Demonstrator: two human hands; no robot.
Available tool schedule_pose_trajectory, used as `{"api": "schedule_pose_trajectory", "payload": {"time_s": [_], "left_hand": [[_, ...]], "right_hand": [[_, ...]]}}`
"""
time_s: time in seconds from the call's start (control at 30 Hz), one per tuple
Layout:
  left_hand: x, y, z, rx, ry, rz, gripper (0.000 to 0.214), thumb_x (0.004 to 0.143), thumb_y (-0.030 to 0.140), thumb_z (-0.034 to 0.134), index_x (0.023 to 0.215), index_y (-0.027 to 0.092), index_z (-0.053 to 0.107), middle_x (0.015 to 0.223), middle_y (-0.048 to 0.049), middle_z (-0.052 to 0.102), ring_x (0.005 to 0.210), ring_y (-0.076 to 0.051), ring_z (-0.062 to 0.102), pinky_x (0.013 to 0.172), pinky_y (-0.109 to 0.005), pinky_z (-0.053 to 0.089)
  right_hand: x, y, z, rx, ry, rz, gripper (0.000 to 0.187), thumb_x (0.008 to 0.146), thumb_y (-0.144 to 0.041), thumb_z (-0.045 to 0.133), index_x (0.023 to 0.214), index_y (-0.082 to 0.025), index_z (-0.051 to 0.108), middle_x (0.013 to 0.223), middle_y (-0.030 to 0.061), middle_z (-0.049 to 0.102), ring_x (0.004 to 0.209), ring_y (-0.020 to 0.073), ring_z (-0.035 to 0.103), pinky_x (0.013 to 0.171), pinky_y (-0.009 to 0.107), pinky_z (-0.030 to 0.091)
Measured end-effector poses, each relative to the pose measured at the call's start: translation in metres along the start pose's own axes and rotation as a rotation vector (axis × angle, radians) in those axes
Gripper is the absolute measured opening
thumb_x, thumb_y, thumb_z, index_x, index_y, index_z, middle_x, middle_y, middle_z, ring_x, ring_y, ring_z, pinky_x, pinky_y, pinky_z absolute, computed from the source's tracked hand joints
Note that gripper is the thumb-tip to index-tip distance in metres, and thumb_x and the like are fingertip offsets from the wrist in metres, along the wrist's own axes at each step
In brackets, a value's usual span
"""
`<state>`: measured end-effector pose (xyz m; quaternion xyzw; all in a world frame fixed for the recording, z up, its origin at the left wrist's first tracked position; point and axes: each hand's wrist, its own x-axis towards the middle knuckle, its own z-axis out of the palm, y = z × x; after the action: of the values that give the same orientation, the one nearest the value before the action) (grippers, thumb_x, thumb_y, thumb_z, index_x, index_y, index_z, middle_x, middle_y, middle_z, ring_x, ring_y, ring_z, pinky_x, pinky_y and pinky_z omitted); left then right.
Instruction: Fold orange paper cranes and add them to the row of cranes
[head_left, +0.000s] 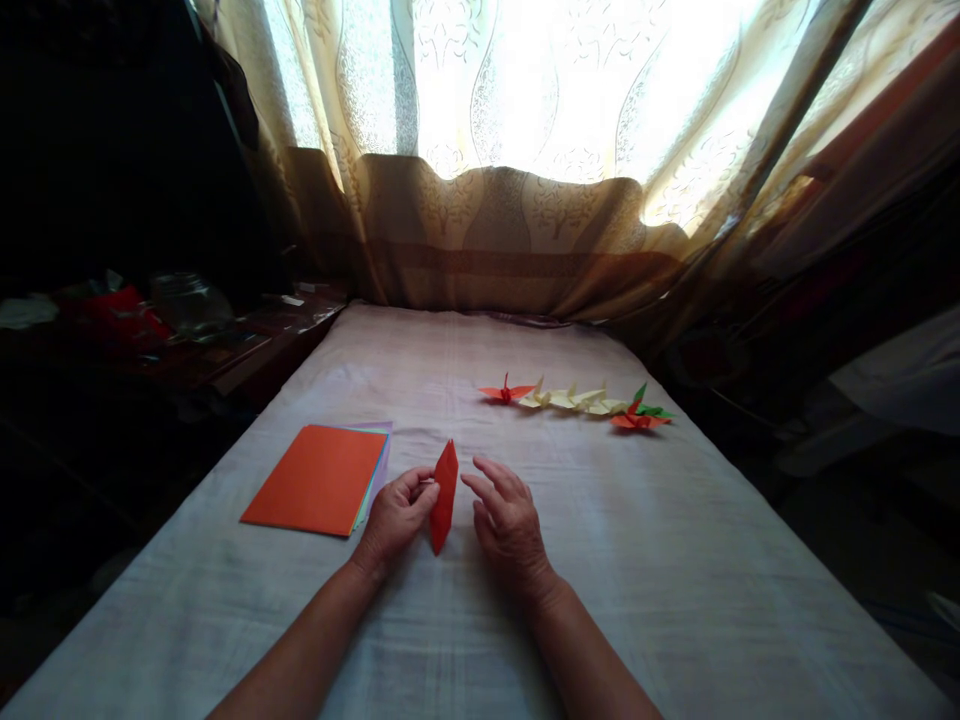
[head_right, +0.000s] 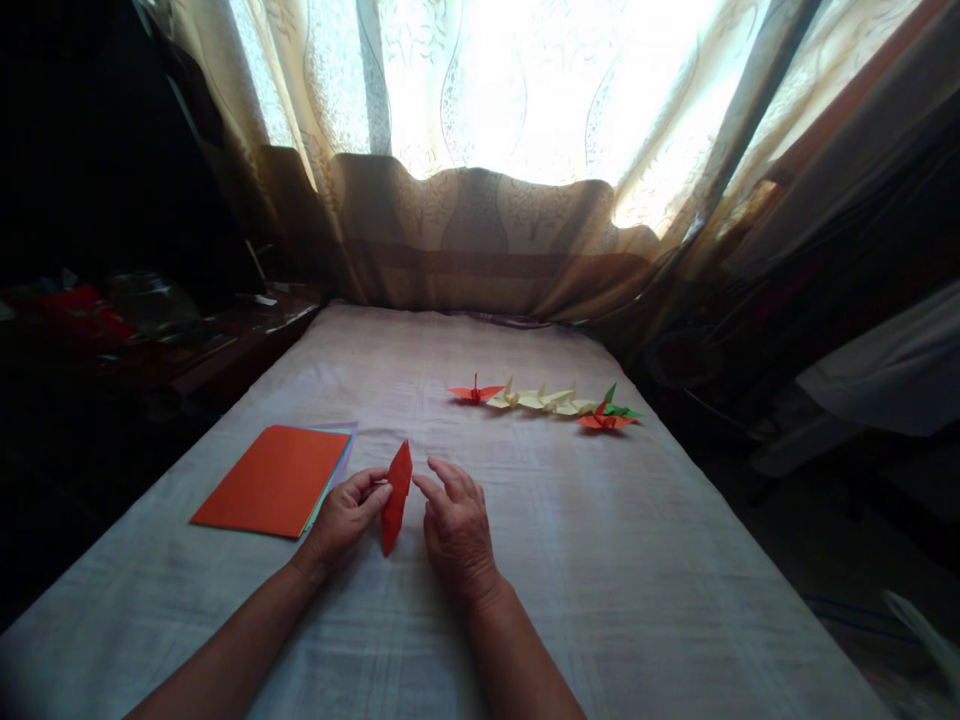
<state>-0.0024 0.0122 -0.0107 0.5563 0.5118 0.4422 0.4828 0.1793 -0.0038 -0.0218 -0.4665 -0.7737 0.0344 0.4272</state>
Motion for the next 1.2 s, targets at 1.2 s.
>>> {"api": "schedule_pose_trajectory", "payload": {"time_s": [1.2], "left_hand": [[-0.004, 0.006, -0.029, 0.917, -0.399, 0.638, 0.021, 0.088, 0.035, 0.064, 0.108, 0.030, 0.069, 0.112, 0.0004, 0.072, 0.110, -0.023, 0.059, 0.098, -0.040, 0.035]], "right_hand": [[-0.010, -0.002, -0.010, -0.056, -0.294, 0.010, 0.017, 0.089, -0.024, 0.060, 0.101, -0.028, 0.071, 0.114, 0.0042, 0.070, 0.108, 0.0217, 0.061, 0.093, 0.037, 0.045]]}}
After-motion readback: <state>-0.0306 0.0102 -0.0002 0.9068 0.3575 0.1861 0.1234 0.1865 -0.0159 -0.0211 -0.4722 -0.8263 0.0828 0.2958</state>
